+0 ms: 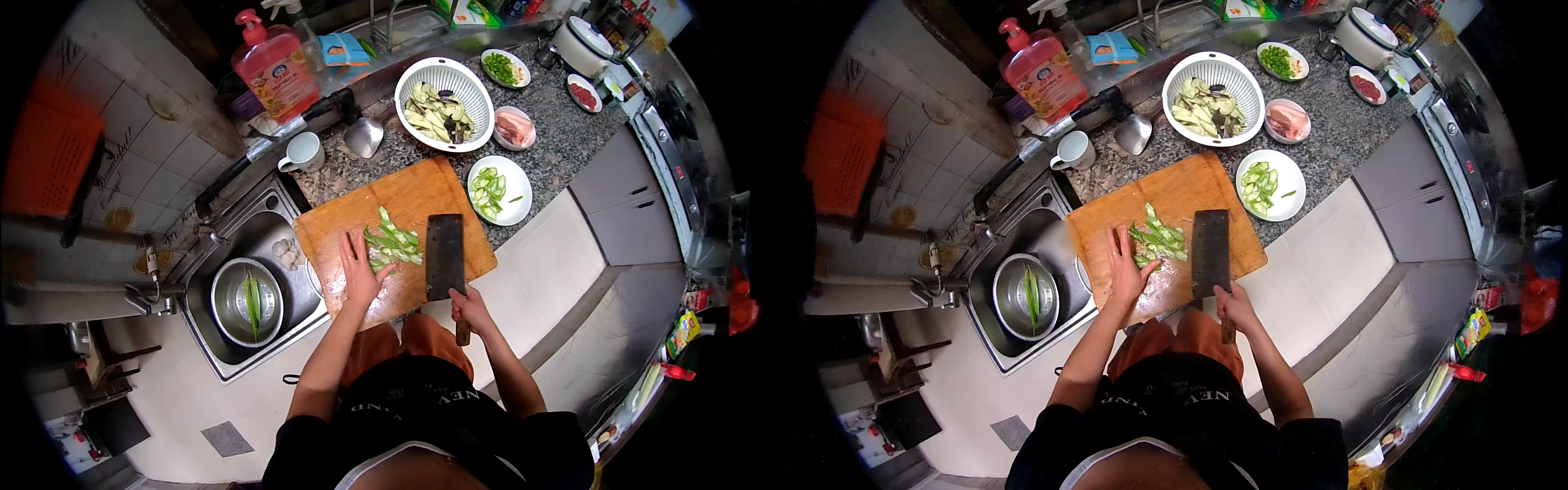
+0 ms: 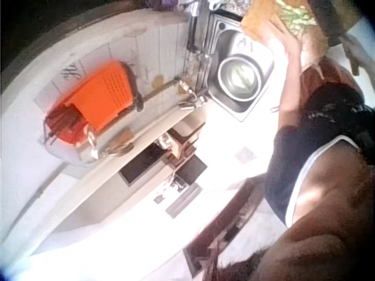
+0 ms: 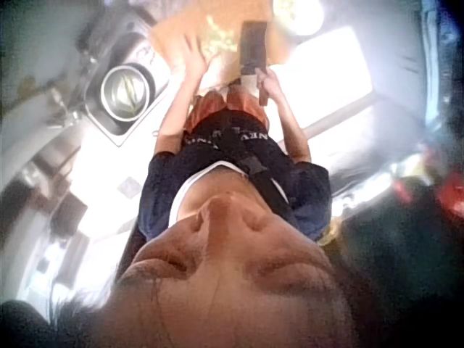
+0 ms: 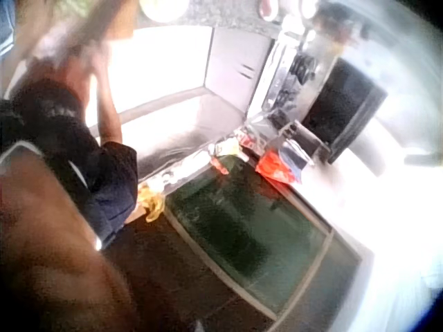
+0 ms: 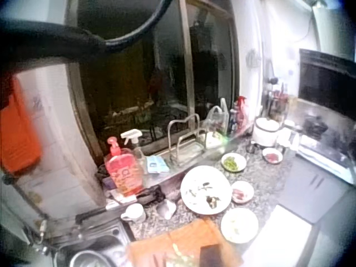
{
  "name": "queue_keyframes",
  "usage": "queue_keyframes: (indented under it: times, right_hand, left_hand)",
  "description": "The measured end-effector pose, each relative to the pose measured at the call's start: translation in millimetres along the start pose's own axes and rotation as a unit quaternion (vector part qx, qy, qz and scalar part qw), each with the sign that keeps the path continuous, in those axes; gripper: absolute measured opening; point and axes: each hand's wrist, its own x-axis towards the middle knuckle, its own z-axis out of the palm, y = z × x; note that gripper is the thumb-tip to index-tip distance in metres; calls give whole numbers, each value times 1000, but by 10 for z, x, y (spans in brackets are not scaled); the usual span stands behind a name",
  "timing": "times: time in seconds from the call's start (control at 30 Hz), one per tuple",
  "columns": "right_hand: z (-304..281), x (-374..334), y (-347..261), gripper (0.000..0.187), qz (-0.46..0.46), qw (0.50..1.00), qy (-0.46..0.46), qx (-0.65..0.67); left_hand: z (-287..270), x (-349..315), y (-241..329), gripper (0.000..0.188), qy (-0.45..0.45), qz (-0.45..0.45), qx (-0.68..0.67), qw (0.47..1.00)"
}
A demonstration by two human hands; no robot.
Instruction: The person washes green vegetables in a sink, chops them on a wooden cutting board using a cleaver, and places the chopped pieces into a white bowl.
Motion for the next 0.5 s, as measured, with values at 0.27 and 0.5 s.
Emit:
queue_keyframes:
  times: [0.27,0.5]
  right_hand:
    - [322,385,94,17,-31,988,-143,-52]
    - [499,405,253,19,-16,987,-147,-57]
  left_hand:
    - [118,489,129,72,-79,31,60,995]
    - [33,252,36,73,-77,52,43,995]
